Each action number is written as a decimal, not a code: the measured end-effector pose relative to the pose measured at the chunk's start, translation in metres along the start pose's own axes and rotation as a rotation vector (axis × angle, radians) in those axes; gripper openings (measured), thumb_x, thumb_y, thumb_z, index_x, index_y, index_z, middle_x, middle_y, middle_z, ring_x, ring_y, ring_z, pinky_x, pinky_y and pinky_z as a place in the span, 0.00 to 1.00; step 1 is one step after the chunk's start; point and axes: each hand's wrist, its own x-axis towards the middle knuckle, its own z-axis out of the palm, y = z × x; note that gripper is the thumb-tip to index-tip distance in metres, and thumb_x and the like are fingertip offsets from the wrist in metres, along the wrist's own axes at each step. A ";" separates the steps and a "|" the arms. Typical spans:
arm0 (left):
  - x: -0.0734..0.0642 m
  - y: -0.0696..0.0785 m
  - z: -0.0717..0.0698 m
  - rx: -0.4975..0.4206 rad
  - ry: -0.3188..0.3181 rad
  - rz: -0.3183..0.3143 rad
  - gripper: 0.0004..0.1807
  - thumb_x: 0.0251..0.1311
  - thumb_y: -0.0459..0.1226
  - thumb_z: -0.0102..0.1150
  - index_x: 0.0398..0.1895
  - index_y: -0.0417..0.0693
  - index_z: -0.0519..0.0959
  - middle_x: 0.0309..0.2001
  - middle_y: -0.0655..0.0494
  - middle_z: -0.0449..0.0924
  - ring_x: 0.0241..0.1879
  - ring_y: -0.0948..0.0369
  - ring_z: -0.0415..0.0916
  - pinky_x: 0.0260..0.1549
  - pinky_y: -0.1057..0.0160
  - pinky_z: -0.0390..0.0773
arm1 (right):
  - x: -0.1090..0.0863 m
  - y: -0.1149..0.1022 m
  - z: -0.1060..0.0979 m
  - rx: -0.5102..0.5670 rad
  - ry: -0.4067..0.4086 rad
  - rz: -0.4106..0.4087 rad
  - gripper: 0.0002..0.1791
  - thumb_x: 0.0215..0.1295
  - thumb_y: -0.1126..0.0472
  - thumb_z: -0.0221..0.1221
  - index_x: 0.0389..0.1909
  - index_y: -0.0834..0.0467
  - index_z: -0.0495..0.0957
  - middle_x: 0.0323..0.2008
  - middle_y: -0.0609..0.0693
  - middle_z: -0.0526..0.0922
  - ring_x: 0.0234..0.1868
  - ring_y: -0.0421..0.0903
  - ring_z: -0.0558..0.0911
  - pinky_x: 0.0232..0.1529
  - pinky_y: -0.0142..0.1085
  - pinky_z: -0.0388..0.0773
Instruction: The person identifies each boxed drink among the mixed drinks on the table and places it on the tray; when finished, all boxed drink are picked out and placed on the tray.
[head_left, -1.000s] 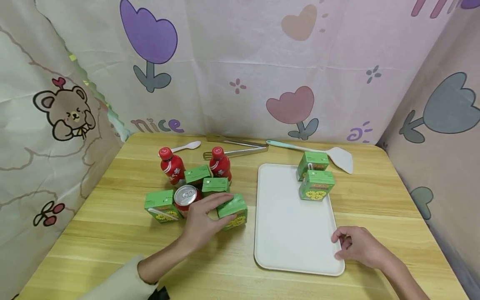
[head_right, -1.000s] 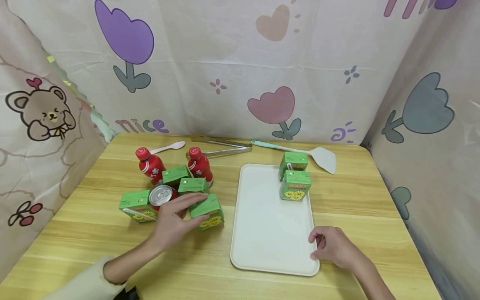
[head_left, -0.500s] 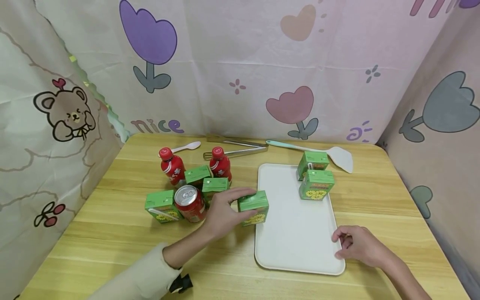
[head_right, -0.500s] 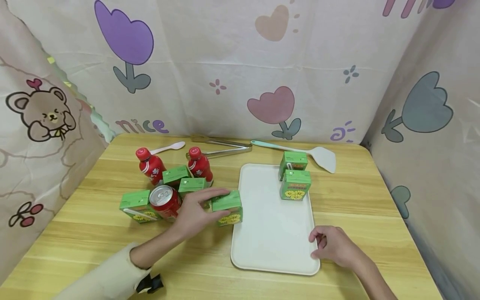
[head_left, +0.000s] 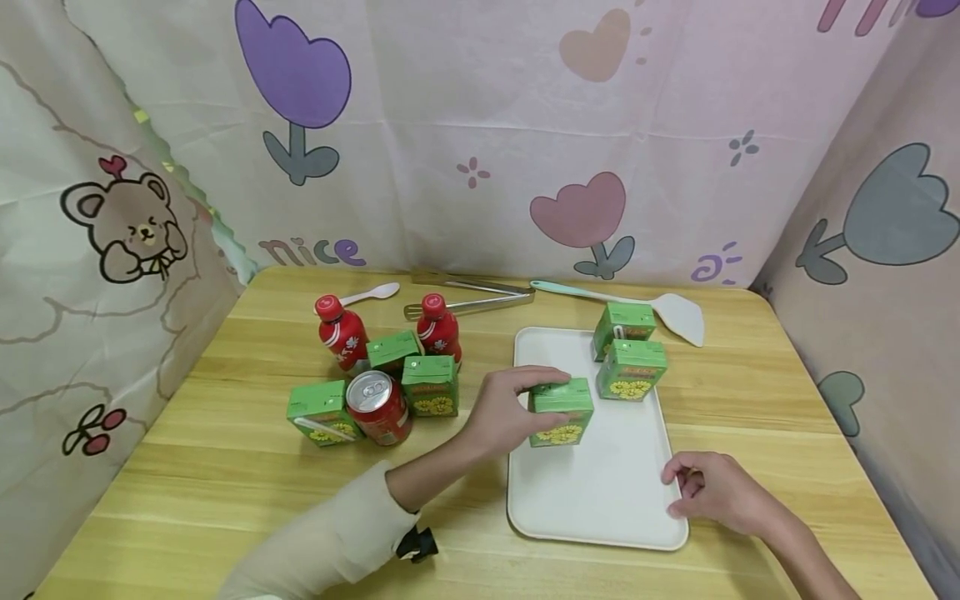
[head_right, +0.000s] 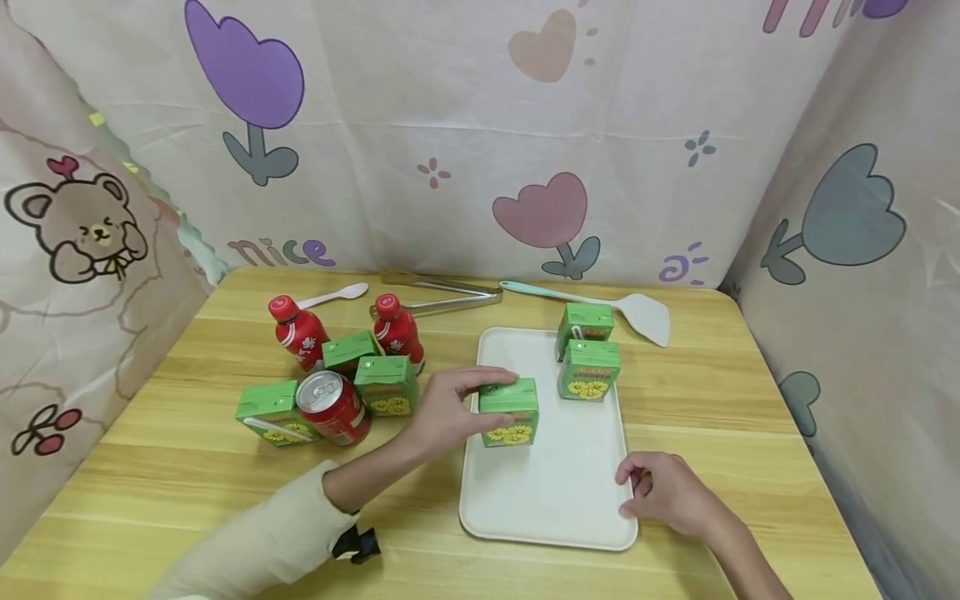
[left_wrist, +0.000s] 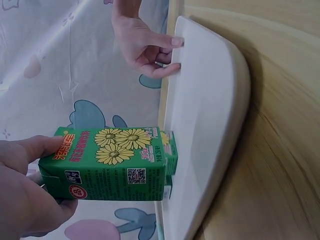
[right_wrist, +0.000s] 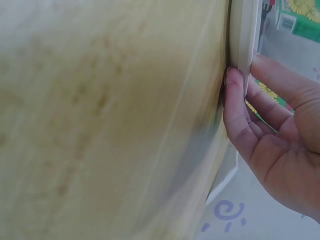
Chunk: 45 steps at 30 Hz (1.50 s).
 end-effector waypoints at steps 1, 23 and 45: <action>0.002 0.001 0.003 -0.011 -0.004 0.008 0.22 0.46 0.36 0.73 0.48 0.55 0.83 0.52 0.59 0.82 0.54 0.62 0.76 0.52 0.64 0.77 | 0.000 0.000 0.000 -0.002 0.000 -0.004 0.18 0.44 0.63 0.72 0.35 0.61 0.76 0.25 0.50 0.73 0.24 0.35 0.71 0.24 0.28 0.70; 0.029 -0.002 0.059 0.000 -0.041 0.182 0.22 0.45 0.36 0.74 0.48 0.48 0.83 0.51 0.56 0.83 0.55 0.66 0.77 0.52 0.76 0.73 | 0.002 0.001 -0.002 -0.016 -0.002 -0.041 0.18 0.43 0.62 0.73 0.35 0.61 0.76 0.25 0.49 0.73 0.24 0.33 0.71 0.24 0.28 0.71; 0.052 -0.006 0.099 0.089 -0.082 0.172 0.23 0.44 0.37 0.74 0.48 0.52 0.83 0.49 0.61 0.84 0.53 0.71 0.76 0.49 0.81 0.70 | 0.002 0.000 -0.003 -0.031 -0.024 -0.002 0.19 0.45 0.59 0.73 0.36 0.60 0.76 0.26 0.49 0.74 0.25 0.34 0.71 0.25 0.28 0.70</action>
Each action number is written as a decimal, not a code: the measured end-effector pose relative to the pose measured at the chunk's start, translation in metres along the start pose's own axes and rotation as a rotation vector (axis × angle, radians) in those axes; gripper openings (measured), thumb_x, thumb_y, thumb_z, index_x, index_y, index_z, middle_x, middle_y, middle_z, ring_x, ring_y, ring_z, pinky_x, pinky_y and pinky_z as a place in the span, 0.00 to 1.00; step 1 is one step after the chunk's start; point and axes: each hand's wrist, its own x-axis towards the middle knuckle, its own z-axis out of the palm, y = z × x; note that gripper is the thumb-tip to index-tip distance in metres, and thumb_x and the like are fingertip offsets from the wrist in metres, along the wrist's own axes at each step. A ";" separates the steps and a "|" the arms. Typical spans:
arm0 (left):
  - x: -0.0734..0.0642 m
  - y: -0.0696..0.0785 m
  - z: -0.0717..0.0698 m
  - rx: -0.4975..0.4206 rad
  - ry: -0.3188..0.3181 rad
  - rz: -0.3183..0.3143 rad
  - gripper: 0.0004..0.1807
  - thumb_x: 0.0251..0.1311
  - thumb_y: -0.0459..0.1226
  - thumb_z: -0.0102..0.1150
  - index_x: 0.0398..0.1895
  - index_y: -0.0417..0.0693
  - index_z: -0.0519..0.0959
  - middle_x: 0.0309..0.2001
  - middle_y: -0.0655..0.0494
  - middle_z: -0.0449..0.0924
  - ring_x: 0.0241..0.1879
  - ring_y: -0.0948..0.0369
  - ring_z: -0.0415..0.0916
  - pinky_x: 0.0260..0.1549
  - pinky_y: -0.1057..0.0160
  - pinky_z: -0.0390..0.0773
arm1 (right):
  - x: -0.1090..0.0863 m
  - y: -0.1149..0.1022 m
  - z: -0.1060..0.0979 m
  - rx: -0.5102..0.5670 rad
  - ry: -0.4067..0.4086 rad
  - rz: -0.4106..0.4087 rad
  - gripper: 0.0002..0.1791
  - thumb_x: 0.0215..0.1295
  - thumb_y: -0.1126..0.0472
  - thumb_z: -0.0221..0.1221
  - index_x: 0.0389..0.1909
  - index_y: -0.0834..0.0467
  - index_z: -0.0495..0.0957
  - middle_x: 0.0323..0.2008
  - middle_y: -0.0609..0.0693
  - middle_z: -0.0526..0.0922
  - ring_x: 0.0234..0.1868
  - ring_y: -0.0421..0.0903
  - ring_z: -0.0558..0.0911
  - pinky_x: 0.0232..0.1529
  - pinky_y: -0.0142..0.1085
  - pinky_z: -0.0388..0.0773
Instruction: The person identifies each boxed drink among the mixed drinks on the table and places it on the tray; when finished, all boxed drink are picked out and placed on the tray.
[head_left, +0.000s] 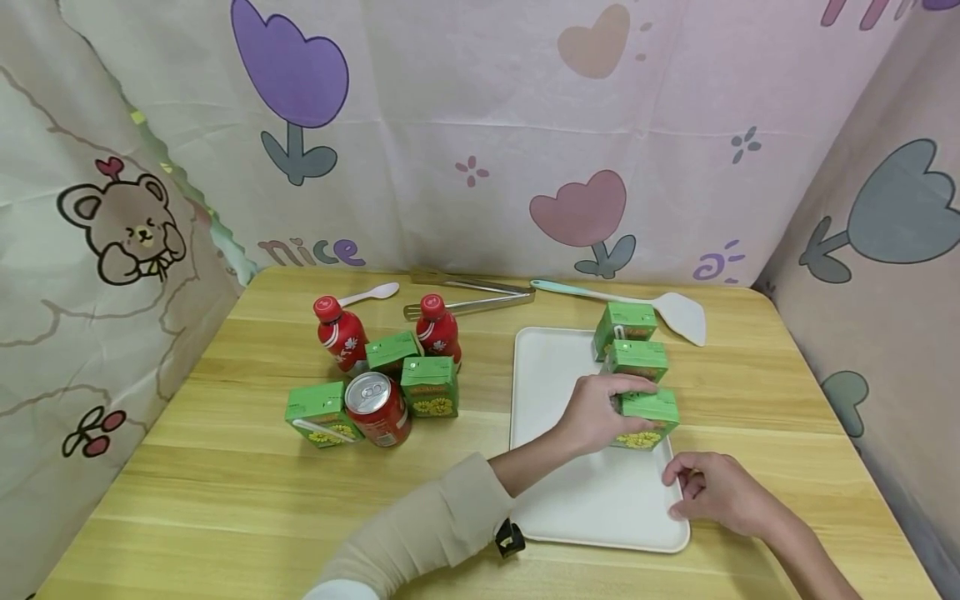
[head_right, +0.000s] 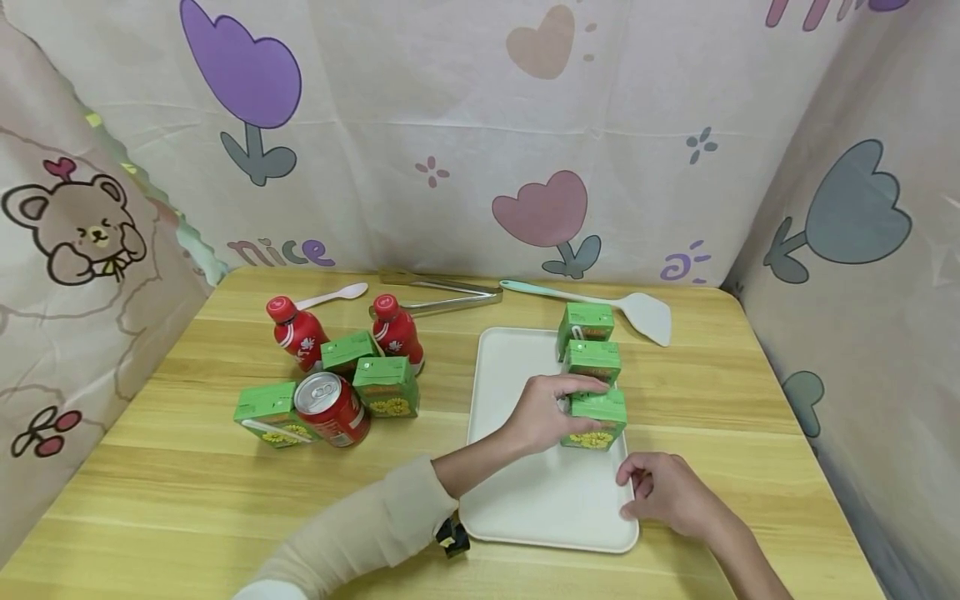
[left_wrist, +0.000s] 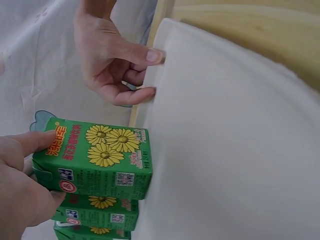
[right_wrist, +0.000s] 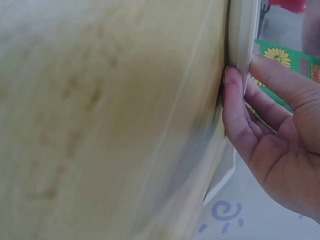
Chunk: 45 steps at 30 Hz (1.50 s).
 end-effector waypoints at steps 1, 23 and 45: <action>0.000 0.000 0.001 -0.002 -0.006 -0.006 0.23 0.44 0.37 0.74 0.48 0.52 0.83 0.49 0.61 0.84 0.53 0.72 0.76 0.49 0.81 0.70 | 0.000 0.000 0.000 0.003 -0.002 0.004 0.19 0.45 0.59 0.73 0.36 0.60 0.76 0.26 0.49 0.74 0.25 0.34 0.71 0.25 0.28 0.70; -0.003 0.000 -0.013 0.050 -0.046 0.100 0.29 0.45 0.40 0.73 0.54 0.51 0.79 0.55 0.63 0.80 0.60 0.70 0.71 0.56 0.79 0.67 | 0.001 -0.002 -0.002 0.000 -0.015 0.025 0.19 0.44 0.59 0.73 0.36 0.59 0.76 0.26 0.49 0.74 0.24 0.35 0.71 0.25 0.29 0.71; -0.031 0.018 -0.066 -0.081 -0.005 0.131 0.28 0.47 0.37 0.72 0.55 0.47 0.78 0.56 0.58 0.80 0.61 0.67 0.71 0.61 0.69 0.68 | 0.000 -0.001 0.001 0.000 0.000 0.015 0.19 0.44 0.60 0.73 0.35 0.60 0.76 0.26 0.49 0.74 0.24 0.34 0.71 0.25 0.28 0.70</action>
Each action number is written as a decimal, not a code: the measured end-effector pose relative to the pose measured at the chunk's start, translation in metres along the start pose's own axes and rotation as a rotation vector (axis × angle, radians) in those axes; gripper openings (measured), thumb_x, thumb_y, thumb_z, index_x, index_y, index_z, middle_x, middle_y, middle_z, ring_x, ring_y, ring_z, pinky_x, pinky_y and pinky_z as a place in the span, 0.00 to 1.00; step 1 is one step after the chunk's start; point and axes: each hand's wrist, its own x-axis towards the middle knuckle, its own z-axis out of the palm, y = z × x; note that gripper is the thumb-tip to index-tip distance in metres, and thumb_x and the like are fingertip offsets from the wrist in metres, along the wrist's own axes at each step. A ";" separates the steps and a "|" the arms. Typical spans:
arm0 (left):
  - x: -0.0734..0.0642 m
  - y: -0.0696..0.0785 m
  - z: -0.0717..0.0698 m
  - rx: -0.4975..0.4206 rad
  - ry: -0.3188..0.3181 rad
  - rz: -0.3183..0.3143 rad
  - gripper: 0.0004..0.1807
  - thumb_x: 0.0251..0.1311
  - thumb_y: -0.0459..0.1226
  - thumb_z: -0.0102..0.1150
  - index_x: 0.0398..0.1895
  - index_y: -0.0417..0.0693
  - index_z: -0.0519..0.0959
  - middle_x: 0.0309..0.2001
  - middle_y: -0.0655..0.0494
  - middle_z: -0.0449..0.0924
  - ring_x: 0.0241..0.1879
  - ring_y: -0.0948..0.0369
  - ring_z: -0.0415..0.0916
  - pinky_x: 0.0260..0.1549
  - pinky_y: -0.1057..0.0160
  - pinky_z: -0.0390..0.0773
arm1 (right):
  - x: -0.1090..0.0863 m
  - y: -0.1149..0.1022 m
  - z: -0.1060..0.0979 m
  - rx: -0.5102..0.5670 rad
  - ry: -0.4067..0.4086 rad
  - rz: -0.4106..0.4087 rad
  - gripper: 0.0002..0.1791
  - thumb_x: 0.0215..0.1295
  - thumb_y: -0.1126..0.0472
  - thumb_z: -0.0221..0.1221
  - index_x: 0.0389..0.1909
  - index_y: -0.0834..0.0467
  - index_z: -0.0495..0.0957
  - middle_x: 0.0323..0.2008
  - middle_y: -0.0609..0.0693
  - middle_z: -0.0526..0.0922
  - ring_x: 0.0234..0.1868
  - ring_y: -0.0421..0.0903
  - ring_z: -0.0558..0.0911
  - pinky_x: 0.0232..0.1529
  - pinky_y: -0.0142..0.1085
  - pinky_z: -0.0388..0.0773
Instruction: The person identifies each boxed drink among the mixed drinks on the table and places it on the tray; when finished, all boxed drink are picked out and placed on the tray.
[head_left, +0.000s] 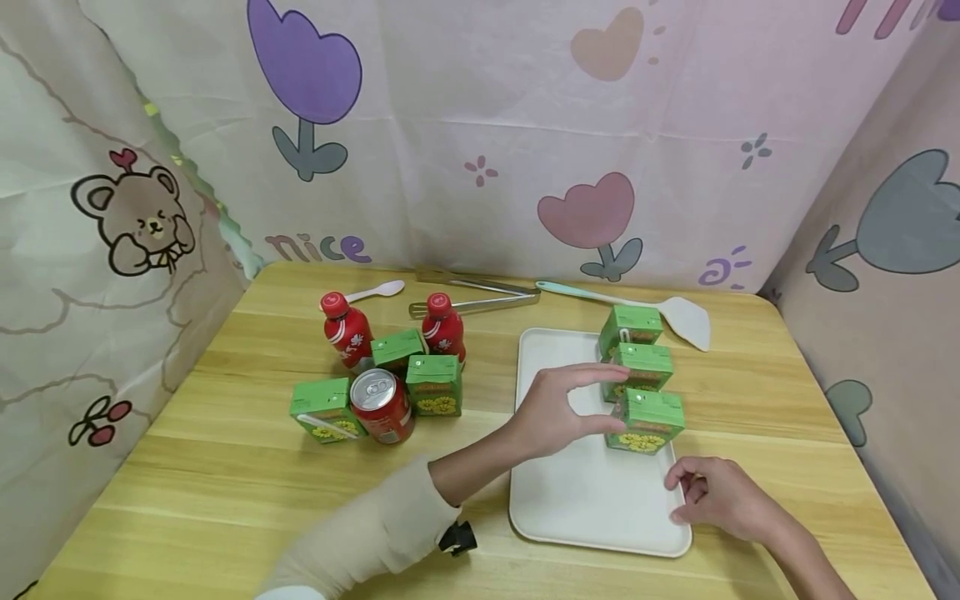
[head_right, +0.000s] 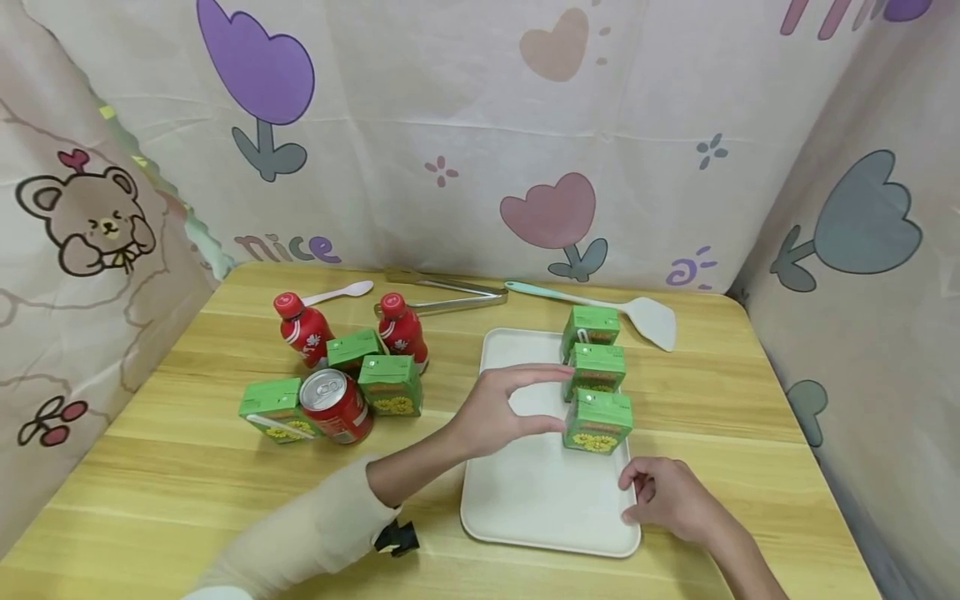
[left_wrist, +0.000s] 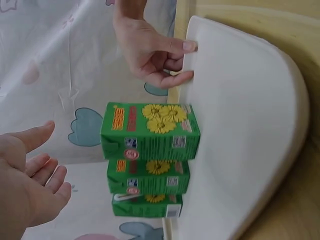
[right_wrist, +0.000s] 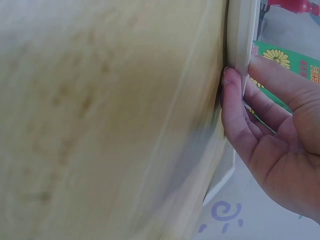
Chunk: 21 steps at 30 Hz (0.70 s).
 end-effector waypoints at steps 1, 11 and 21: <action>-0.002 0.000 -0.003 -0.009 0.007 -0.010 0.28 0.47 0.36 0.72 0.55 0.47 0.78 0.56 0.58 0.80 0.61 0.66 0.72 0.62 0.68 0.69 | 0.000 0.000 0.000 -0.002 0.002 0.001 0.19 0.44 0.60 0.73 0.35 0.60 0.76 0.25 0.49 0.74 0.24 0.34 0.71 0.25 0.28 0.70; -0.024 0.004 -0.046 0.077 0.069 -0.093 0.28 0.47 0.39 0.72 0.55 0.49 0.79 0.56 0.59 0.80 0.60 0.65 0.73 0.61 0.62 0.71 | -0.003 0.001 0.000 0.013 0.007 -0.010 0.18 0.44 0.61 0.72 0.35 0.60 0.76 0.24 0.49 0.73 0.24 0.34 0.70 0.24 0.28 0.69; -0.046 0.005 -0.108 0.083 0.198 -0.119 0.28 0.47 0.37 0.73 0.55 0.50 0.79 0.56 0.58 0.80 0.60 0.64 0.73 0.61 0.62 0.71 | -0.002 0.000 0.000 0.011 0.007 -0.008 0.18 0.44 0.61 0.72 0.35 0.60 0.76 0.24 0.49 0.73 0.24 0.34 0.70 0.24 0.28 0.69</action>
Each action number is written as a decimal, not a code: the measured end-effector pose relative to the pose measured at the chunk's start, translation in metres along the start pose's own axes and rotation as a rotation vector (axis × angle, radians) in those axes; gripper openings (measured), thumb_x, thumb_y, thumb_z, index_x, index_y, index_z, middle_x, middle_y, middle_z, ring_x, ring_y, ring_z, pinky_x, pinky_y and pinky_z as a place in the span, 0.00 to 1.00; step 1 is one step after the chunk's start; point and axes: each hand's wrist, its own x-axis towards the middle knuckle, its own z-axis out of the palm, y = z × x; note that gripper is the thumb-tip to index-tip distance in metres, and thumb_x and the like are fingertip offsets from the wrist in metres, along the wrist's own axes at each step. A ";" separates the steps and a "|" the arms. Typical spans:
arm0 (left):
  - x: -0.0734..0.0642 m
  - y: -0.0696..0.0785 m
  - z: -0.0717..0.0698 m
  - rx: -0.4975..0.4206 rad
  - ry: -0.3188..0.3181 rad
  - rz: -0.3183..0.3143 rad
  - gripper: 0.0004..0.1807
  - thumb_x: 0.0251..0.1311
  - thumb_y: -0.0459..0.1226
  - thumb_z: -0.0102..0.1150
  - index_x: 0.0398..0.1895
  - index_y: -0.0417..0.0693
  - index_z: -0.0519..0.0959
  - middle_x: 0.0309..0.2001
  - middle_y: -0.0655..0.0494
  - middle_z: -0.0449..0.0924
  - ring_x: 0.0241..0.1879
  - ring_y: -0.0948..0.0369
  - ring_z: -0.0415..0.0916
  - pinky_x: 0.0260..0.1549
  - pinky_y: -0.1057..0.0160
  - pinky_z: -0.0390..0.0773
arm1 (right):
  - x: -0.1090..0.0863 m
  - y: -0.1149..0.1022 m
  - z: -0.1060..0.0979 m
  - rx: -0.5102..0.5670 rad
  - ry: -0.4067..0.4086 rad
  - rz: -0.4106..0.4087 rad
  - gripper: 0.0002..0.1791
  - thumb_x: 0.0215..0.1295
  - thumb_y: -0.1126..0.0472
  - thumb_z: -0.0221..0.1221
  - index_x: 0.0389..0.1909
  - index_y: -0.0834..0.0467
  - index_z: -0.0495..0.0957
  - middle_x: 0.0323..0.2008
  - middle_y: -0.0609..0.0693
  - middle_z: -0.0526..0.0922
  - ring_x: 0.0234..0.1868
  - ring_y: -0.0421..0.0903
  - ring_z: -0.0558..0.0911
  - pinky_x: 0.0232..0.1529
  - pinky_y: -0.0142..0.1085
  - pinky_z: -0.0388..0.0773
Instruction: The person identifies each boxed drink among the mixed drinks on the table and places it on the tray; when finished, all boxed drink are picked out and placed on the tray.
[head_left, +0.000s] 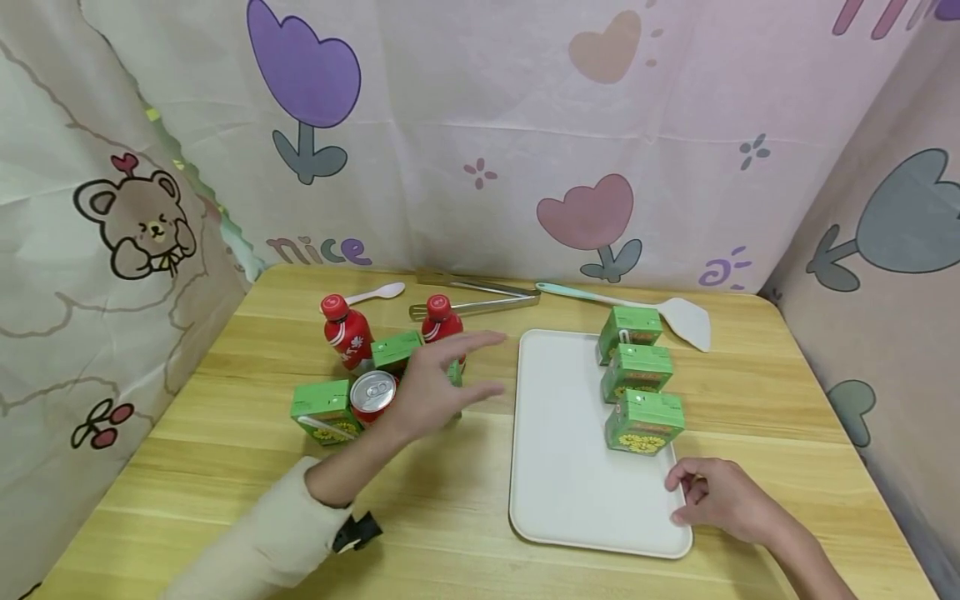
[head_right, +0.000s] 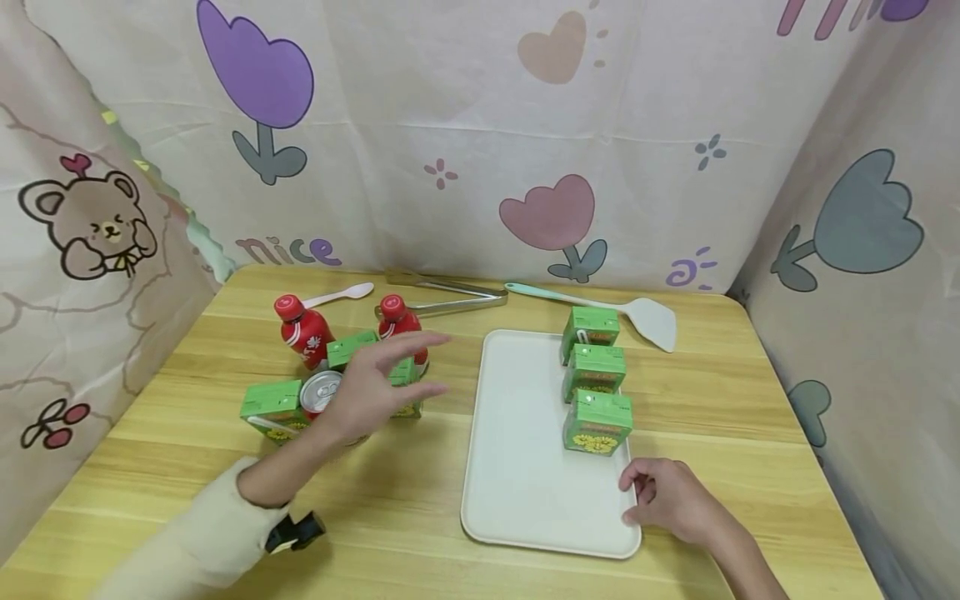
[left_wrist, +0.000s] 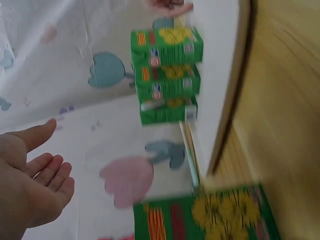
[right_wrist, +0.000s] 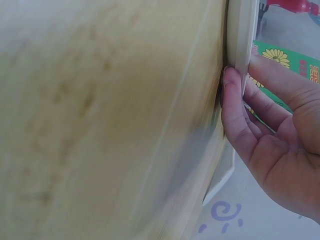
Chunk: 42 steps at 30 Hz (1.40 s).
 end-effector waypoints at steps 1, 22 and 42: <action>-0.001 -0.002 -0.006 -0.009 0.013 0.001 0.28 0.47 0.36 0.73 0.55 0.49 0.79 0.56 0.57 0.79 0.60 0.63 0.73 0.61 0.62 0.71 | 0.000 0.000 0.000 0.002 -0.001 0.006 0.18 0.44 0.61 0.73 0.35 0.60 0.76 0.24 0.49 0.73 0.24 0.34 0.70 0.24 0.28 0.69; -0.009 -0.048 -0.097 0.184 0.067 -0.277 0.27 0.51 0.42 0.70 0.57 0.51 0.77 0.58 0.53 0.78 0.58 0.51 0.72 0.59 0.48 0.72 | 0.001 -0.001 0.000 0.022 -0.010 0.020 0.19 0.44 0.60 0.73 0.35 0.60 0.76 0.24 0.49 0.73 0.24 0.36 0.71 0.24 0.29 0.70; 0.004 -0.081 -0.112 0.211 -0.144 -0.440 0.29 0.51 0.37 0.70 0.58 0.42 0.75 0.57 0.42 0.77 0.58 0.47 0.73 0.55 0.48 0.74 | 0.002 -0.002 0.001 0.005 0.001 0.034 0.19 0.43 0.60 0.73 0.35 0.60 0.76 0.25 0.49 0.73 0.24 0.35 0.71 0.24 0.28 0.70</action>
